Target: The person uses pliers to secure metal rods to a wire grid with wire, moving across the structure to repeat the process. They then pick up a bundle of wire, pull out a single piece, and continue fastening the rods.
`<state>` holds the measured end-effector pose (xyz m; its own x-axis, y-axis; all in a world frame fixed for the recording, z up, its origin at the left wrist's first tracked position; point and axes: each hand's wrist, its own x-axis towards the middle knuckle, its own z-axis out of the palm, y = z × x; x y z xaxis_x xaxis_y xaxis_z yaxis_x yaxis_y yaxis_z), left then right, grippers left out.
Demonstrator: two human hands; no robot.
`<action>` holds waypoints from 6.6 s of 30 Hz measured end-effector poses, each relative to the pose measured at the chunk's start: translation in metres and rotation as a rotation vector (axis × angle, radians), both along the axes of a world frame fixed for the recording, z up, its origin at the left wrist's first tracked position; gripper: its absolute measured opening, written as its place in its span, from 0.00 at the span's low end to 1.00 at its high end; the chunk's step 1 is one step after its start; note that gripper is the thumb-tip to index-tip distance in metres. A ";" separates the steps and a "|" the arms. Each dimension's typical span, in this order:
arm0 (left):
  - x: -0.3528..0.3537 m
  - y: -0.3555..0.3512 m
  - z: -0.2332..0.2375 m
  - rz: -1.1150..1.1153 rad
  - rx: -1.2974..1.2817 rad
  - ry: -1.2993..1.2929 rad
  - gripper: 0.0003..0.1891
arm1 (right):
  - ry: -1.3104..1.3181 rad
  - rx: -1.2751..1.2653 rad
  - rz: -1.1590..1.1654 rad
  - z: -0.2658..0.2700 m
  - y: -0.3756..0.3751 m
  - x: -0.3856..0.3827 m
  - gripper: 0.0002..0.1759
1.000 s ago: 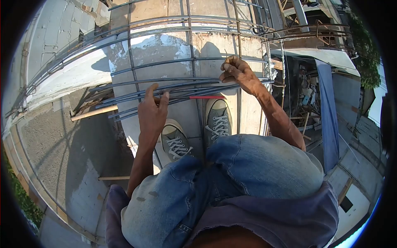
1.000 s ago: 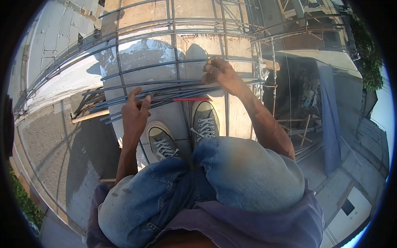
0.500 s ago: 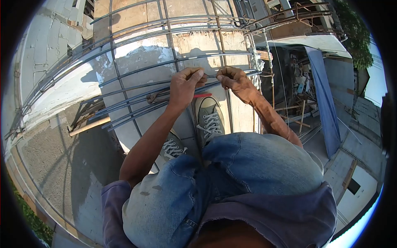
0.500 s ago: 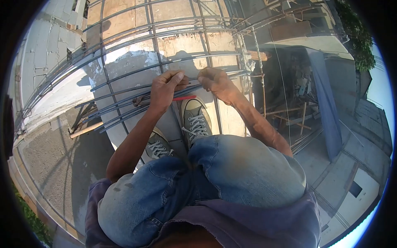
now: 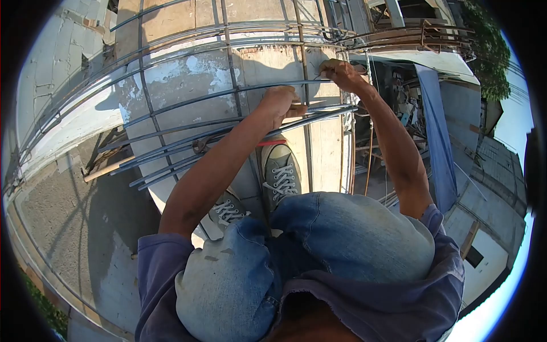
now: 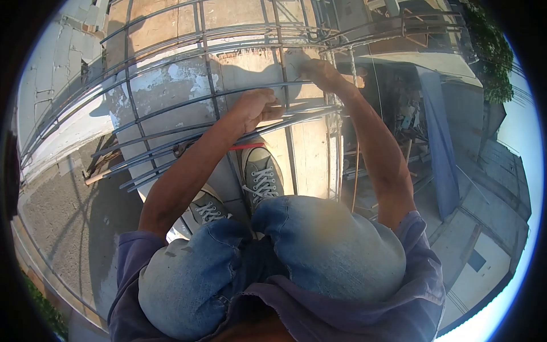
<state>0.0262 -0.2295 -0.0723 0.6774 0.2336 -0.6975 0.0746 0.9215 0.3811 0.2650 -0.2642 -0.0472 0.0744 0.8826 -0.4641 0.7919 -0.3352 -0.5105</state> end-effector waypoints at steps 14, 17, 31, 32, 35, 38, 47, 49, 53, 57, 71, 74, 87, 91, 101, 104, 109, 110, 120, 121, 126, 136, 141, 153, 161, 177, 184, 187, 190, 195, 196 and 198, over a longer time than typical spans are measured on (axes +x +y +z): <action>0.025 -0.017 -0.001 0.295 0.037 0.153 0.04 | 0.029 -0.127 0.042 -0.001 0.014 -0.017 0.12; 0.024 -0.015 0.003 0.262 -0.014 0.157 0.05 | -0.056 0.034 0.117 -0.001 0.010 -0.023 0.11; 0.013 0.001 -0.015 0.157 -0.334 -0.089 0.10 | -0.169 0.567 -0.175 -0.008 -0.043 -0.084 0.07; 0.009 0.001 -0.004 0.107 -0.276 -0.057 0.12 | -0.203 0.541 -0.199 -0.011 -0.041 -0.080 0.07; -0.006 0.012 0.026 -0.075 0.084 0.016 0.17 | -0.087 0.426 -0.257 -0.013 -0.032 -0.067 0.07; -0.009 0.029 0.013 -0.213 0.889 0.151 0.27 | -0.045 0.326 -0.335 -0.011 -0.024 -0.065 0.08; 0.017 0.044 -0.012 -0.624 1.715 0.202 0.39 | 0.040 0.158 -0.346 -0.013 -0.020 -0.054 0.14; 0.019 0.042 -0.013 -0.602 1.785 0.221 0.38 | 0.182 0.169 -0.411 -0.016 -0.021 -0.051 0.14; 0.015 0.041 -0.007 -0.575 1.765 0.217 0.39 | 0.159 0.160 -0.433 -0.008 -0.021 -0.058 0.13; 0.014 0.040 0.002 -0.611 1.727 0.263 0.37 | -0.084 0.417 -0.398 -0.011 -0.037 -0.082 0.07; 0.017 0.036 -0.005 -0.611 1.774 0.306 0.33 | 0.324 0.225 -0.880 -0.016 -0.056 -0.097 0.11; 0.018 0.037 -0.006 -0.600 1.731 0.289 0.33 | -0.032 0.509 -0.329 -0.020 -0.061 -0.109 0.09; 0.017 0.038 -0.010 -0.563 1.693 0.280 0.32 | 0.119 0.204 -0.519 -0.004 -0.039 -0.066 0.13; 0.017 0.039 -0.009 -0.594 1.678 0.283 0.32 | 0.069 0.129 -0.599 0.000 -0.032 -0.071 0.13; 0.017 0.044 -0.009 -0.524 1.584 0.218 0.33 | -0.192 0.655 -0.306 -0.020 -0.046 -0.089 0.04; 0.018 0.046 -0.006 -0.516 1.542 0.215 0.32 | -0.187 0.747 -0.265 -0.023 -0.049 -0.092 0.05; 0.023 0.044 -0.004 -0.500 1.471 0.312 0.31 | -0.244 0.758 -0.270 -0.027 -0.051 -0.096 0.06; 0.024 0.046 0.002 -0.519 1.406 0.329 0.32 | -0.249 0.735 -0.277 -0.027 -0.052 -0.098 0.06; 0.032 0.047 0.000 -0.537 1.237 0.416 0.33 | -0.601 0.699 0.593 -0.004 -0.040 -0.049 0.16; 0.031 0.047 0.000 -0.534 1.237 0.419 0.33 | -0.601 0.702 0.595 0.003 -0.036 -0.047 0.16; 0.029 0.049 -0.015 -0.542 1.362 0.356 0.29 | -0.540 0.619 0.884 0.014 -0.019 -0.037 0.16; 0.023 0.064 -0.020 -0.562 1.257 0.081 0.30 | -0.481 0.446 0.768 0.014 -0.013 -0.045 0.17; 0.039 0.071 -0.021 -0.635 0.803 -0.088 0.29 | -0.348 0.564 0.689 0.025 -0.002 -0.047 0.18; 0.043 0.068 -0.037 -0.506 0.836 -0.195 0.24 | 0.071 0.351 0.435 0.039 -0.077 -0.152 0.23; 0.045 0.066 -0.047 -0.593 0.815 -0.091 0.39 | -0.057 0.415 0.427 0.009 -0.078 -0.215 0.25; 0.040 0.072 -0.031 -0.598 0.745 -0.173 0.35 | 0.526 0.080 0.341 0.081 -0.102 -0.180 0.11; 0.043 0.071 -0.035 -0.563 0.768 -0.156 0.33 | 1.227 -0.086 -0.418 0.109 -0.148 -0.158 0.08; 0.047 0.071 -0.045 -0.537 0.761 -0.158 0.30 | 0.960 0.009 -0.715 0.124 -0.142 -0.149 0.11; 0.048 0.068 -0.046 -0.496 0.716 -0.143 0.26 | 0.607 -0.091 -0.540 0.128 -0.141 -0.088 0.13; 0.042 0.070 -0.038 -0.524 0.917 -0.144 0.27 | 0.241 -0.210 -0.164 0.150 -0.097 -0.028 0.20; 0.042 0.069 -0.029 -0.582 0.837 -0.053 0.31 | 0.255 -0.276 -0.196 0.154 -0.084 -0.029 0.21; 0.040 0.067 -0.028 -0.565 0.805 -0.052 0.32 | 0.293 -0.396 -0.191 0.149 -0.069 -0.021 0.22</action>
